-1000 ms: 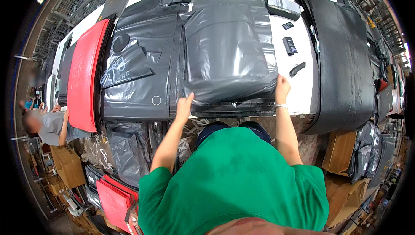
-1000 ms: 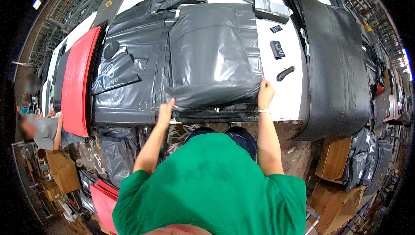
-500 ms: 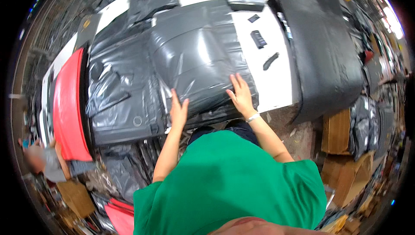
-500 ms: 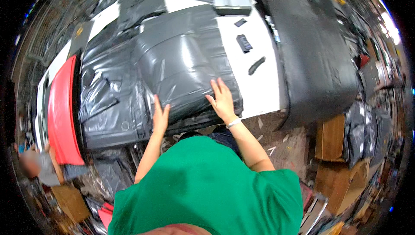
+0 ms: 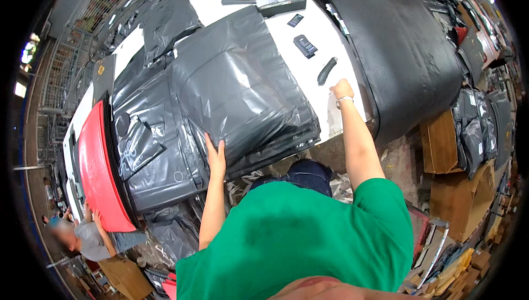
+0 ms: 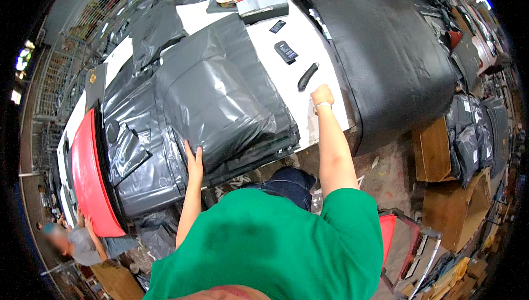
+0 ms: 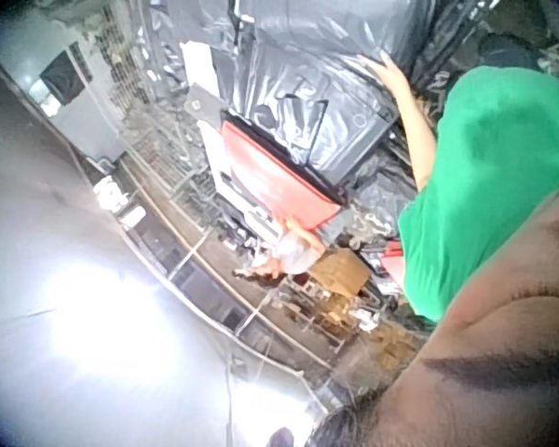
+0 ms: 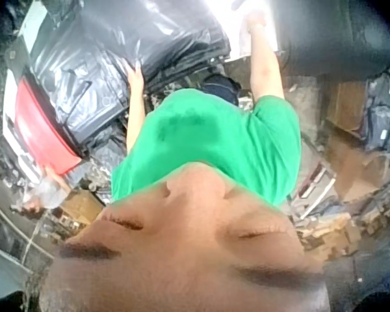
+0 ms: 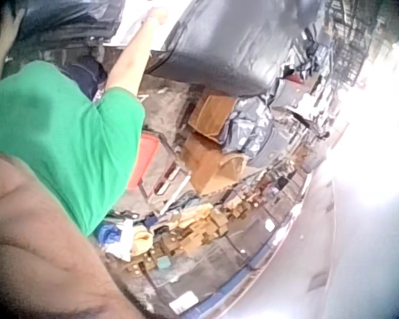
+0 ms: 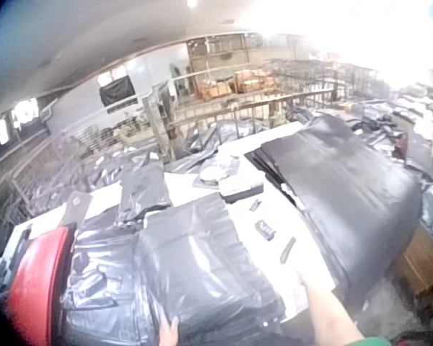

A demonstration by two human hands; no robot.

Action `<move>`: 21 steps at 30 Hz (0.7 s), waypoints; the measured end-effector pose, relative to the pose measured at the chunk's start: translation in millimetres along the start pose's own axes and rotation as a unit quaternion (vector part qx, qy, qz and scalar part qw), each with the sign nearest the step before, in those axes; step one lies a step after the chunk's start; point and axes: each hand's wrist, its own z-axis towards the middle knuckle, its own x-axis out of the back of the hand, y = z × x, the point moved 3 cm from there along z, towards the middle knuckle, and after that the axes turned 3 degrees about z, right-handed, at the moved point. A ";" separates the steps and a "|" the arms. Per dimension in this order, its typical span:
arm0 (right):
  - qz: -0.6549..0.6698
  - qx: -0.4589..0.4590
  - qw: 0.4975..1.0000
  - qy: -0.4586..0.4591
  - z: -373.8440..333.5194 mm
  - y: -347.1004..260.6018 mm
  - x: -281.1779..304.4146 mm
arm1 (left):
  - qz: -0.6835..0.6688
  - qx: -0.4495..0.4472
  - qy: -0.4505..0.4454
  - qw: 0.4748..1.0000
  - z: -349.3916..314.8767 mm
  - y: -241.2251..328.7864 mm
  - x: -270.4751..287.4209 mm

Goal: The person cleans red floor mats with a handheld brush, folds them, and places each mat into a gray shipping bag before sealing the bag and applying a label.

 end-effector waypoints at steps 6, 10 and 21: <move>0.015 0.006 1.000 0.021 4.6 -13.6 -16.4 | -0.073 -0.016 0.001 0.997 -2.6 -5.8 -1.1; 0.450 -0.046 0.888 -0.083 -1.9 -12.7 -15.7 | -0.132 0.010 -0.016 0.991 -2.1 -24.9 3.7; 0.627 0.157 0.719 -0.255 -256.1 -71.4 19.7 | -0.325 -0.010 -0.267 0.907 -42.6 113.2 -30.6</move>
